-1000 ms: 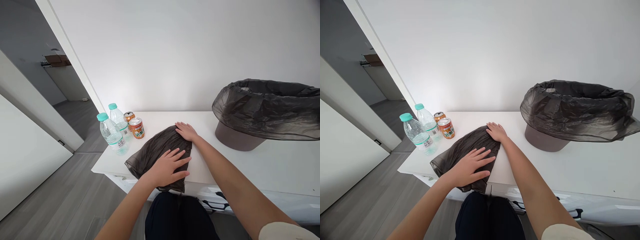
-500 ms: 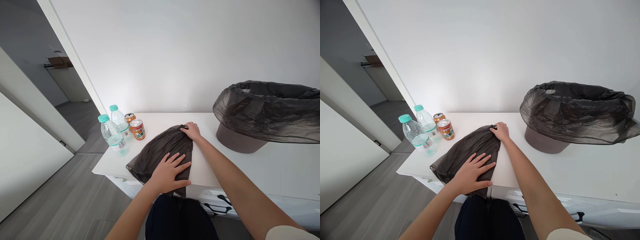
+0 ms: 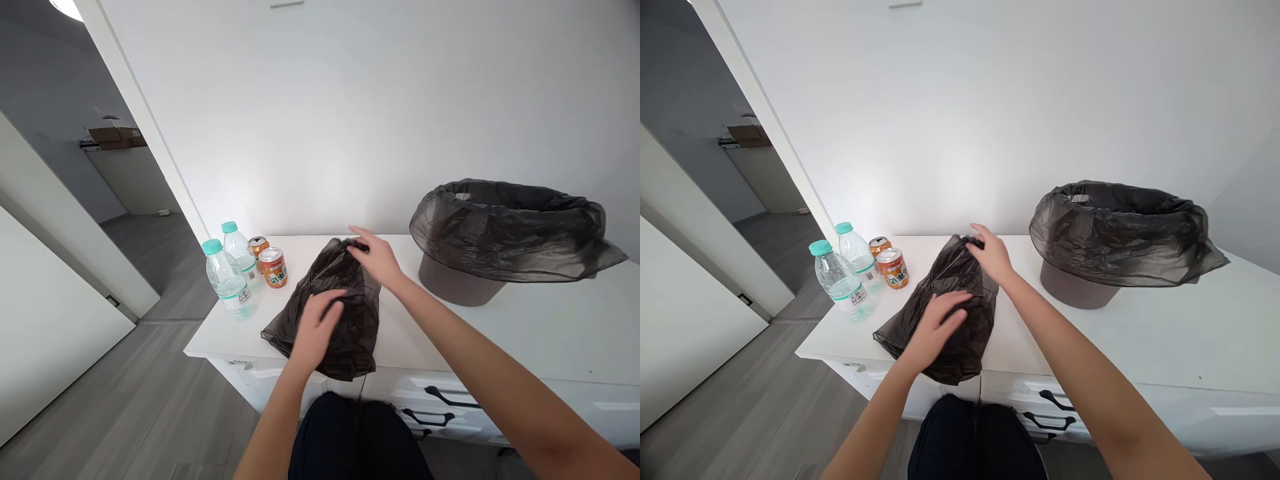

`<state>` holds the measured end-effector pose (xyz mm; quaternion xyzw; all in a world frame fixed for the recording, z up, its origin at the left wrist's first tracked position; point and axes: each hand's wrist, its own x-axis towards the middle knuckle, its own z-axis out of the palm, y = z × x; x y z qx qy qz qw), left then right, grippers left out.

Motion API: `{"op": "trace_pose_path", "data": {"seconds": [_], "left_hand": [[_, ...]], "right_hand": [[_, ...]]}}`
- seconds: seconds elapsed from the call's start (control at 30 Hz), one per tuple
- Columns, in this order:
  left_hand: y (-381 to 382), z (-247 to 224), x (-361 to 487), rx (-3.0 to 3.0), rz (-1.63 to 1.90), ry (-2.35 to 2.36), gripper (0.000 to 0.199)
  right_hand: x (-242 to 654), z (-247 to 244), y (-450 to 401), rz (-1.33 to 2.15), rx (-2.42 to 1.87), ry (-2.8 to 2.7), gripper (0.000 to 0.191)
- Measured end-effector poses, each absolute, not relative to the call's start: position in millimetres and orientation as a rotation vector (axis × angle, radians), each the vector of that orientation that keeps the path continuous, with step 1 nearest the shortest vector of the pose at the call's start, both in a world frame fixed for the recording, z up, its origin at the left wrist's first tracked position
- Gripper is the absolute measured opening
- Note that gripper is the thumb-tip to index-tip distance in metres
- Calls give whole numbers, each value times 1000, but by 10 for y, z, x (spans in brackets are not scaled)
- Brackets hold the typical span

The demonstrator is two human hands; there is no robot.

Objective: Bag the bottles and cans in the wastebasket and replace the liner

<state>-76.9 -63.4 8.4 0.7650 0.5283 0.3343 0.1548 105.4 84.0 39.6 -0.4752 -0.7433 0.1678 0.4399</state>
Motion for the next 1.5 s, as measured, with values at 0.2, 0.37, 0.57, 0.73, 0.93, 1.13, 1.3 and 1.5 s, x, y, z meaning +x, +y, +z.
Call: {"op": "trace_pose_path", "data": {"seconds": [0.2, 0.37, 0.57, 0.73, 0.93, 1.13, 1.3, 1.5], "left_hand": [[-1087, 179, -1194, 1470, 1535, 1634, 35], [-1161, 290, -1170, 1633, 1557, 1673, 33], [-737, 463, -946, 2317, 987, 1711, 45], [-267, 147, -870, 2550, 168, 1777, 50], [-174, -215, -995, 2486, 87, 1857, 55], [-203, -204, -970, 2424, 181, 1935, 60], [-218, -165, -959, 2384, 135, 1959, 64], [-238, -146, -953, 2404, 73, 1978, 65]], "right_hand": [[525, 34, -399, 264, -1070, -2280, 51], [356, -87, -891, 332, -978, -2329, 39], [597, 120, -490, 241, -1220, -2121, 51], [501, -51, -189, 363, -1540, -2242, 60], [540, -299, -271, 466, -1657, -2289, 72], [646, -337, -307, 387, -1674, -2273, 82], [659, -280, -331, 426, -1683, -2312, 82], [727, -227, -411, 306, -1334, -2366, 65]]}}
